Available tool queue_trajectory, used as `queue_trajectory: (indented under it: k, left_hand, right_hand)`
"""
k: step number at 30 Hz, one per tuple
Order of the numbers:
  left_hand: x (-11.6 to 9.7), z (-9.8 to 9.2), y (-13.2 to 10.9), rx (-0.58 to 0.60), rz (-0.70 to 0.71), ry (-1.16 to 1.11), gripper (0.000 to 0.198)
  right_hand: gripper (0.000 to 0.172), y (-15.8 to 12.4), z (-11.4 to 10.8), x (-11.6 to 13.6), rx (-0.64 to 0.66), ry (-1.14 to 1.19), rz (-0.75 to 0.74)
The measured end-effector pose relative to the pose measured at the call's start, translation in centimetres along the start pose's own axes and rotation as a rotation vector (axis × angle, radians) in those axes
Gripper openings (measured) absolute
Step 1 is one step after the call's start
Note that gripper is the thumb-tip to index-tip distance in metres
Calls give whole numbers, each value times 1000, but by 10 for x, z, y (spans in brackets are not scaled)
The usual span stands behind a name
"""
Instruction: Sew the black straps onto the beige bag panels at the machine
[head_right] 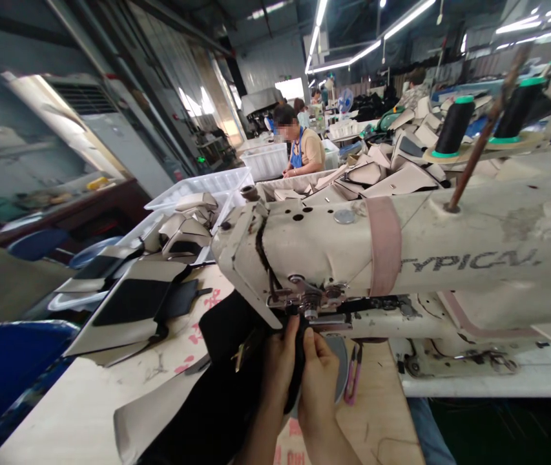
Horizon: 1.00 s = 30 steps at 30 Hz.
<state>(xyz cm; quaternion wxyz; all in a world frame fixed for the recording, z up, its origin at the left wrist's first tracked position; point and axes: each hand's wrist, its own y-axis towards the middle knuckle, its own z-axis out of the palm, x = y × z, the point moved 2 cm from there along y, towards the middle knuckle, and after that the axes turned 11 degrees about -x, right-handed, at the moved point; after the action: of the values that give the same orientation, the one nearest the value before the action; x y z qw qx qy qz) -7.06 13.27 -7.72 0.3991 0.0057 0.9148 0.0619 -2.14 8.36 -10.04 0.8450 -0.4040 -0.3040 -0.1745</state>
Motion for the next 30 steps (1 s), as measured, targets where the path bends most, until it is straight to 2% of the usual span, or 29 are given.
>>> queue_trajectory:
  k: [2, 8, 15, 18, 30]
  left_hand:
    - [-6, -5, 1, 5, 54, -42, 36]
    - [-5, -9, 9, 14, 57, -70, 24]
    - [-8, -10, 10, 66, 93, -160, 27]
    - [-9, -12, 10, 77, 97, -165, 28]
    - [-3, -7, 19, 50, 70, -222, 24]
  right_hand:
    - [41, 2, -1, -3, 7, 14, 19]
    - [46, 6, 0, -8, -20, 55, 36]
    - [50, -7, 3, 3, -109, -60, -165]
    - [50, -9, 2, 5, -145, -59, -177]
    - [51, 2, 2, 5, -104, -73, -220]
